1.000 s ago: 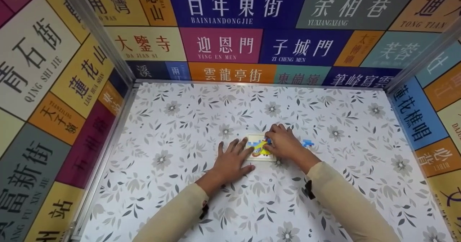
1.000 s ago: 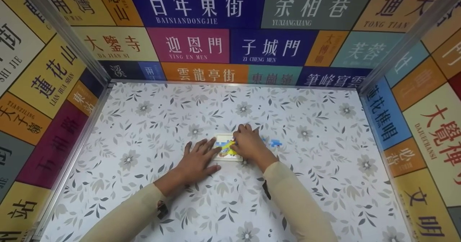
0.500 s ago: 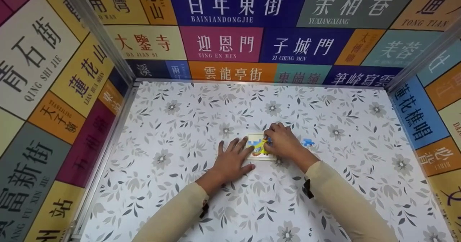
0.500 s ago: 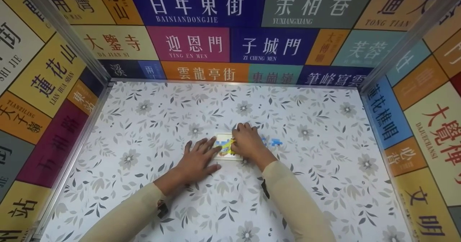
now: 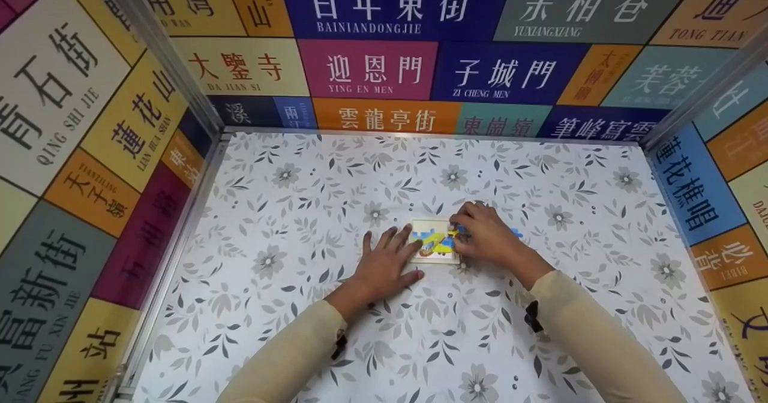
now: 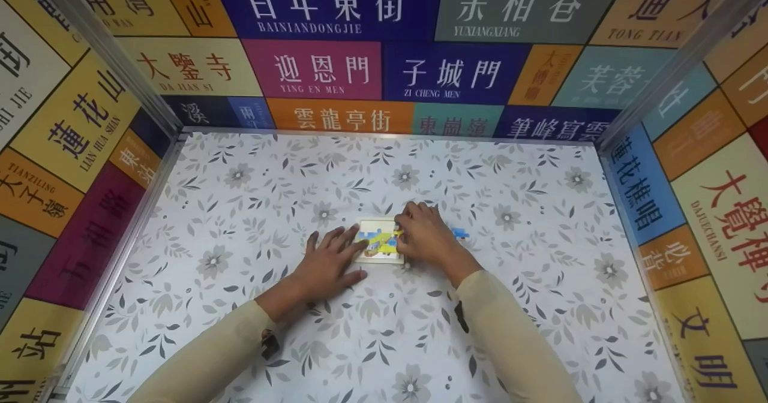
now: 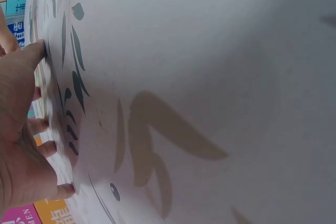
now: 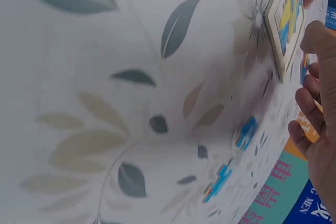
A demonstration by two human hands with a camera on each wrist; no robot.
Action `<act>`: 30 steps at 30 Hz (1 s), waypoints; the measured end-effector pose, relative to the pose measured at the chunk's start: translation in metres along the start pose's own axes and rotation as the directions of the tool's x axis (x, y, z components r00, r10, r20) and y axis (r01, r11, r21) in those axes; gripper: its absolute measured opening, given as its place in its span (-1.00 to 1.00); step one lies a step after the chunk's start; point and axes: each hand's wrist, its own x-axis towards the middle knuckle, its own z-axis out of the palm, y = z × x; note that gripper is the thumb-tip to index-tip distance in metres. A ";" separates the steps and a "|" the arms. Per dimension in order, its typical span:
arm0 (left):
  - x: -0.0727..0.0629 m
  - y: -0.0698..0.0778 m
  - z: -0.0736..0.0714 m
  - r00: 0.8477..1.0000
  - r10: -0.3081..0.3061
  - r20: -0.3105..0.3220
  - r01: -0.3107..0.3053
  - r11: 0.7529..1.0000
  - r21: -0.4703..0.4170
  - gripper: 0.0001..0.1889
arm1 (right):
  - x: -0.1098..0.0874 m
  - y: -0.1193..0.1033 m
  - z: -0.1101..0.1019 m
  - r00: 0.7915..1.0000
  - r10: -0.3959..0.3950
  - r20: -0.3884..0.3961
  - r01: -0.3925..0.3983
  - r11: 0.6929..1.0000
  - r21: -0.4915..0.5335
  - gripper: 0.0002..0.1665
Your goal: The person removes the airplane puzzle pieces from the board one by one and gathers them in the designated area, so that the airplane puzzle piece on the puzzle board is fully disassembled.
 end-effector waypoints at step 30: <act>0.000 0.004 -0.004 1.000 -0.015 0.023 0.015 1.000 -0.014 -0.25 | -0.094 0.084 -0.060 0.981 0.179 0.071 -0.175 0.983 -0.054 -0.79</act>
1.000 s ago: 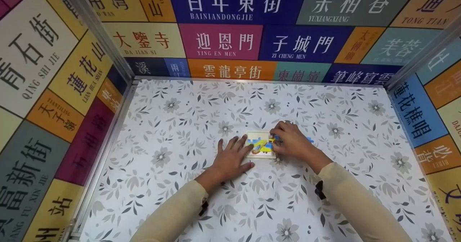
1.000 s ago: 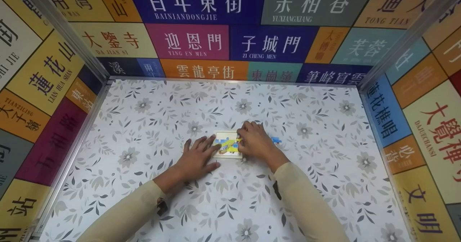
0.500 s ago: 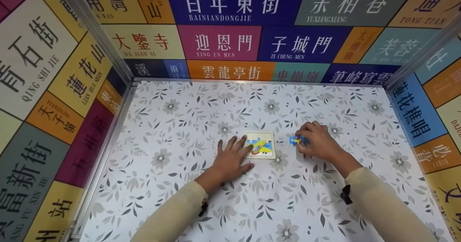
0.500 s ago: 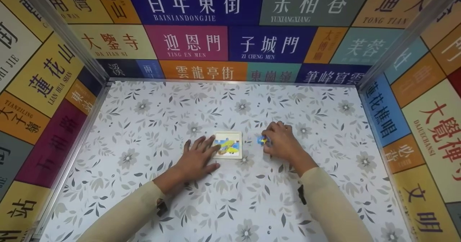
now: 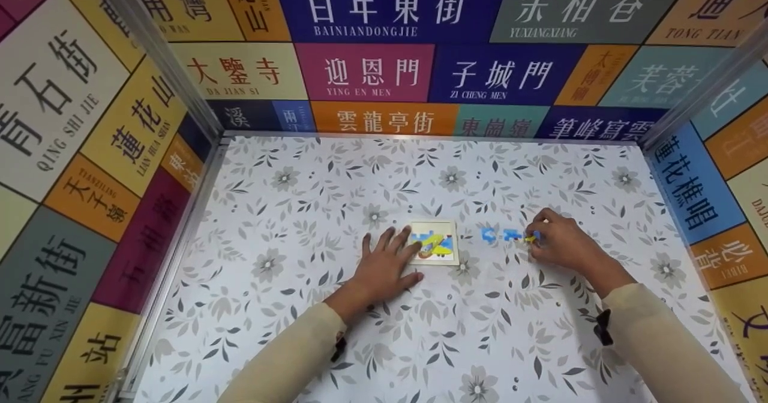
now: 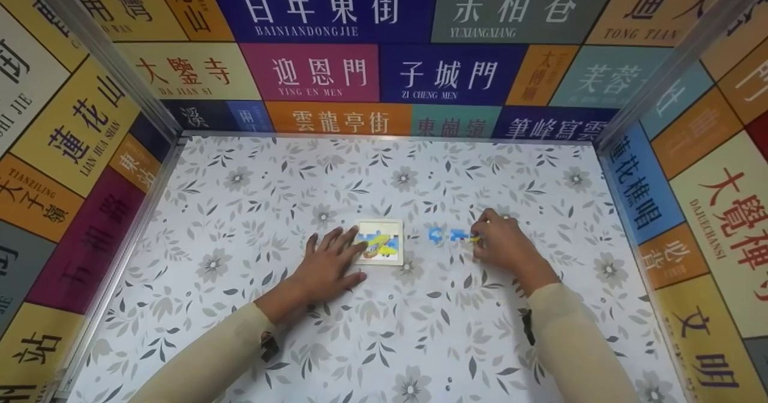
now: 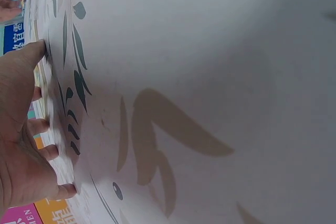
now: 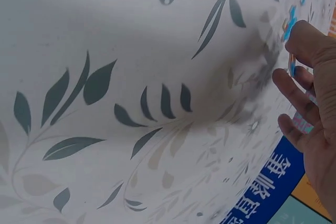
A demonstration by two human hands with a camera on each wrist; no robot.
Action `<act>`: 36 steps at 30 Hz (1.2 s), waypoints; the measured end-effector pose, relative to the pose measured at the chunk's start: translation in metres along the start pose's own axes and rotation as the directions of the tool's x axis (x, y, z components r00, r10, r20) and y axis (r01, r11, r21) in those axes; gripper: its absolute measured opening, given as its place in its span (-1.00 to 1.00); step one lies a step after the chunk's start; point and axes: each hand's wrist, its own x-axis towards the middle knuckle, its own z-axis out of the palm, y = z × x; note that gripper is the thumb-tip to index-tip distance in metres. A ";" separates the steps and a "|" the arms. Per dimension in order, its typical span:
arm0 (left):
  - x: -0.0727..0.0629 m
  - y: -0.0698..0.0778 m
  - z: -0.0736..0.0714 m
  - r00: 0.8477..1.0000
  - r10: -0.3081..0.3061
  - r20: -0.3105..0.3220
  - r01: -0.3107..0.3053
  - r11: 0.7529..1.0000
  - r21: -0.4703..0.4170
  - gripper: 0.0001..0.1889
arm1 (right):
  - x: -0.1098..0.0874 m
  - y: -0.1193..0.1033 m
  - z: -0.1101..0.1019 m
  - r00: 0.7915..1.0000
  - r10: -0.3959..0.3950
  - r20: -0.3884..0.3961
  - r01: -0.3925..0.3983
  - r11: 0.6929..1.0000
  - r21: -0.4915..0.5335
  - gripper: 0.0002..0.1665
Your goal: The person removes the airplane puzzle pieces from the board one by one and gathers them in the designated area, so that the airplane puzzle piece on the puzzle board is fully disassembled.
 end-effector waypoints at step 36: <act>-0.001 -0.001 0.001 1.000 0.007 -0.001 -0.007 1.000 -0.007 -0.25 | -0.004 0.003 0.008 0.997 -0.061 -0.037 0.056 0.992 -0.114 -0.88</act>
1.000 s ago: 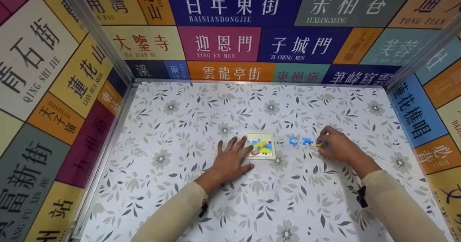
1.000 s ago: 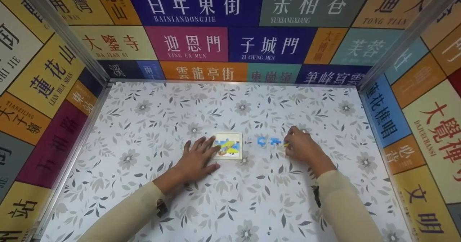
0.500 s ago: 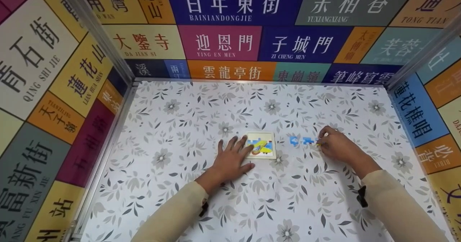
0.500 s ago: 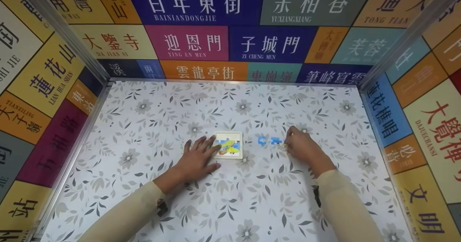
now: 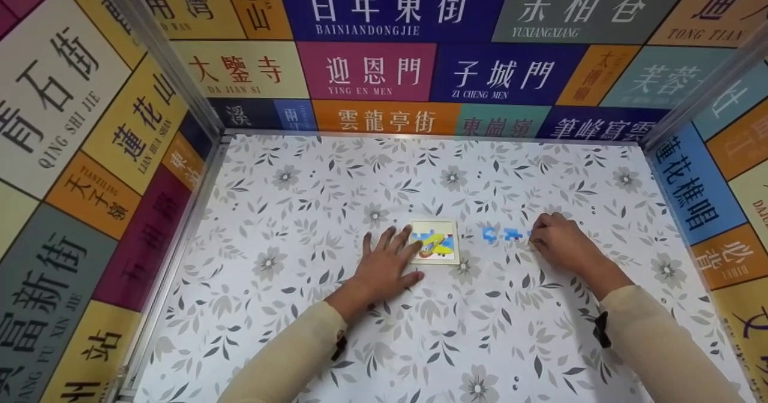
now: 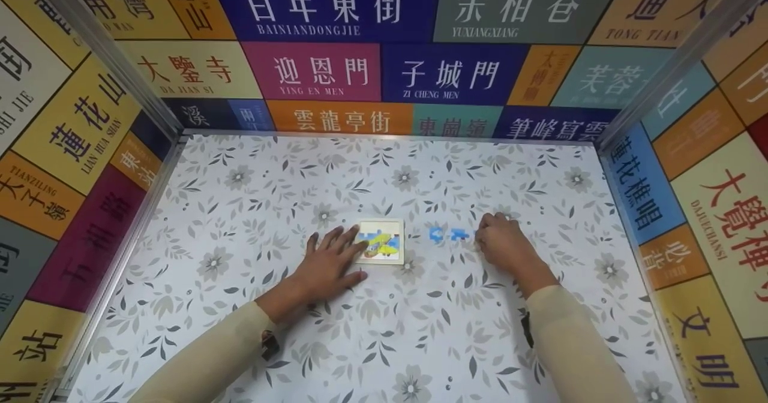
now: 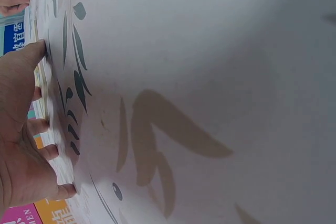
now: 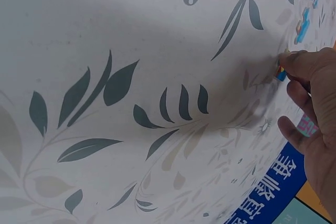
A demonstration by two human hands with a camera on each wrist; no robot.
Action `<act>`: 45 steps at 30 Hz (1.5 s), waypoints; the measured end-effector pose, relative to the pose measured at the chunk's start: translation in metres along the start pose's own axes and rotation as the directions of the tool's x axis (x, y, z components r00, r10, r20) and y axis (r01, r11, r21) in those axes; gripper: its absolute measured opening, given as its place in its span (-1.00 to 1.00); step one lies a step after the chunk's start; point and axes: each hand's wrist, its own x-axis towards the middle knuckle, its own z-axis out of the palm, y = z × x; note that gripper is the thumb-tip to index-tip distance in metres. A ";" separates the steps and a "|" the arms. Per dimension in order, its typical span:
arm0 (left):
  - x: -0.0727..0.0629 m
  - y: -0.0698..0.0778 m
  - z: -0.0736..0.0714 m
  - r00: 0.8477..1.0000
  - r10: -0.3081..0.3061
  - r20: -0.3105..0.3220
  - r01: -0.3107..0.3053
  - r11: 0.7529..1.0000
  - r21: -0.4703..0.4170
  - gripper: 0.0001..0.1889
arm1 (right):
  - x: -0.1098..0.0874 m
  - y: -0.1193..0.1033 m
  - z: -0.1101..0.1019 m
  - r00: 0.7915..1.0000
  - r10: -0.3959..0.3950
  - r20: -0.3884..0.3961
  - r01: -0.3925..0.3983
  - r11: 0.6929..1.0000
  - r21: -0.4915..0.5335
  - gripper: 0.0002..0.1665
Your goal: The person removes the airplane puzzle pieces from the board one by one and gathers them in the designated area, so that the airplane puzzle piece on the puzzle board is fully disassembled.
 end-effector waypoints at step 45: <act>0.000 0.007 0.003 0.999 0.028 0.015 -0.028 1.000 -0.001 -0.41 | 0.086 -0.124 0.024 0.984 -0.165 0.065 0.155 0.979 0.134 -0.70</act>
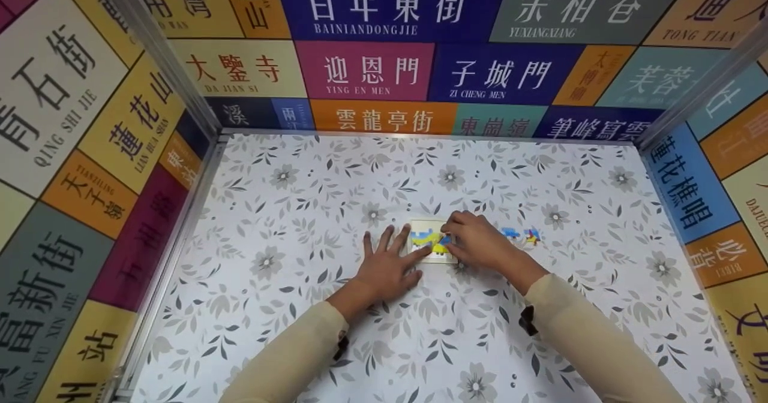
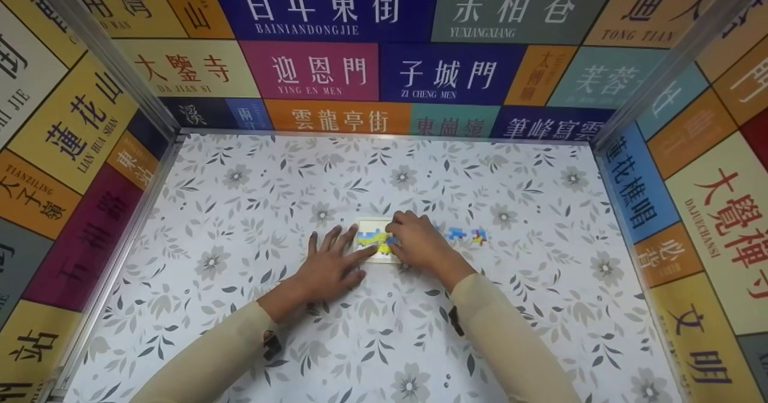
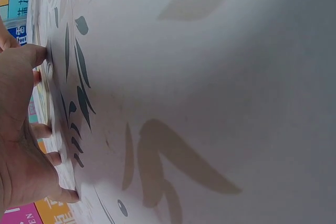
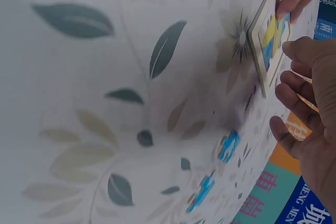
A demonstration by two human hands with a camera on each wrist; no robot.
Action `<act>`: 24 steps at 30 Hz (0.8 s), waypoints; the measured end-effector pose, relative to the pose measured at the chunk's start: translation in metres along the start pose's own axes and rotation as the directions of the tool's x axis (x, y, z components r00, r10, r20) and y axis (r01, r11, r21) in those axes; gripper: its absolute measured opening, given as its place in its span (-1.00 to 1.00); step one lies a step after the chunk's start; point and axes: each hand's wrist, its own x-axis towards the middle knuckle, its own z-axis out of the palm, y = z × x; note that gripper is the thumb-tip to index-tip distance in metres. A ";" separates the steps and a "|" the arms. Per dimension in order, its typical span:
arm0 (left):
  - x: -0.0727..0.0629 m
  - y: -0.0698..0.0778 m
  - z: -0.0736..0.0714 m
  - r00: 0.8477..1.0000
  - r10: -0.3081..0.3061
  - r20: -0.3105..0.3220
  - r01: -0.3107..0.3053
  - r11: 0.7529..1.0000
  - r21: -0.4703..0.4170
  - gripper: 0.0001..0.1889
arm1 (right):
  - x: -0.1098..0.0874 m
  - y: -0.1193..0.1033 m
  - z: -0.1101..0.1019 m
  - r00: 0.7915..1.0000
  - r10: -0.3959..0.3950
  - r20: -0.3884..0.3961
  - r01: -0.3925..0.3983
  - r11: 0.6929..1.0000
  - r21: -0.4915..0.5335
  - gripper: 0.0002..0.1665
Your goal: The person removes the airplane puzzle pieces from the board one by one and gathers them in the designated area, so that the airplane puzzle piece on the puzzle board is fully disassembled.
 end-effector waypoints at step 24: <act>0.001 -0.001 0.001 1.000 -0.020 0.015 0.021 1.000 -0.010 -0.40 | 0.035 -0.028 0.020 0.998 0.028 0.057 -0.031 0.998 0.057 -0.54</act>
